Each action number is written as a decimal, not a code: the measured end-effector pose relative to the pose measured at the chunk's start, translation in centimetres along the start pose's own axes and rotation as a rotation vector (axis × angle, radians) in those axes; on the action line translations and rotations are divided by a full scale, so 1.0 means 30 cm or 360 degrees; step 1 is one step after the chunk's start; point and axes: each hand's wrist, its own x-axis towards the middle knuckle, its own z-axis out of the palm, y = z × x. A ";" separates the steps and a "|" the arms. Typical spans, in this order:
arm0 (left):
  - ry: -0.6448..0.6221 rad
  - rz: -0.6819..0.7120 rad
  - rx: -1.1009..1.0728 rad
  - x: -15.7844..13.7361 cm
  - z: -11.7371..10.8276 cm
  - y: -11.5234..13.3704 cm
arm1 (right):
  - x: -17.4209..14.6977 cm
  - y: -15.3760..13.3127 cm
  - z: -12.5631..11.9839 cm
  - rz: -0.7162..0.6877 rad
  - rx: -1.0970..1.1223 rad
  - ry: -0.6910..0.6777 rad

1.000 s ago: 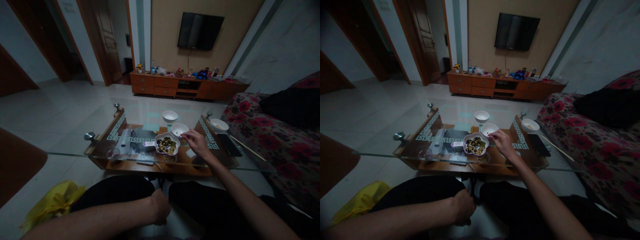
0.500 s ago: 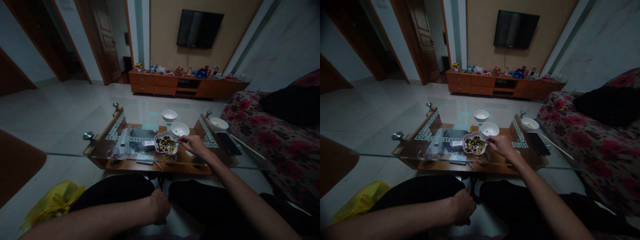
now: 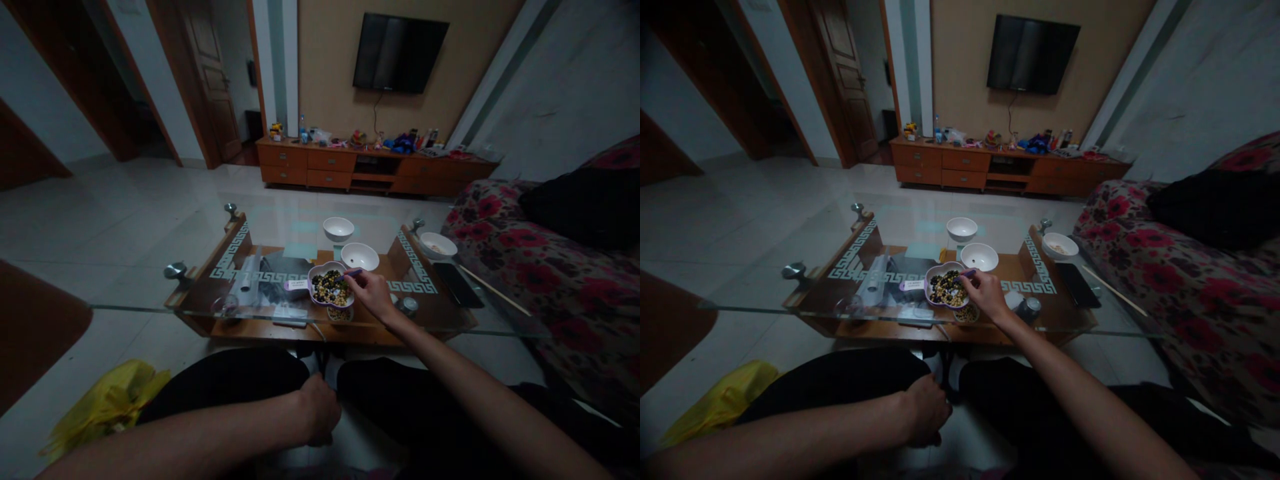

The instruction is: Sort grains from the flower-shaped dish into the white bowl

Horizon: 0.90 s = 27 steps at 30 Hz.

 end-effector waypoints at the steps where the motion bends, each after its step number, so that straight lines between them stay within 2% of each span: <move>1: -0.0011 -0.0004 -0.0003 0.001 0.001 0.000 | -0.002 0.001 0.005 -0.0004 -0.0016 -0.0007; 9: 0.0067 0.0026 -0.0048 0.011 0.012 0.000 | -0.006 -0.002 0.003 -0.0054 -0.0096 -0.0009; 16: 0.0042 0.0007 -0.0038 -0.004 -0.007 0.000 | -0.002 0.016 0.011 -0.0103 -0.0161 -0.0015; 21: 0.0021 0.0022 -0.0023 -0.004 -0.008 -0.003 | 0.009 0.014 -0.002 -0.0085 -0.0086 -0.0015; 27: 0.0175 0.0027 -0.0086 0.020 0.033 -0.009 | 0.054 0.016 -0.121 -0.0005 0.0013 0.0387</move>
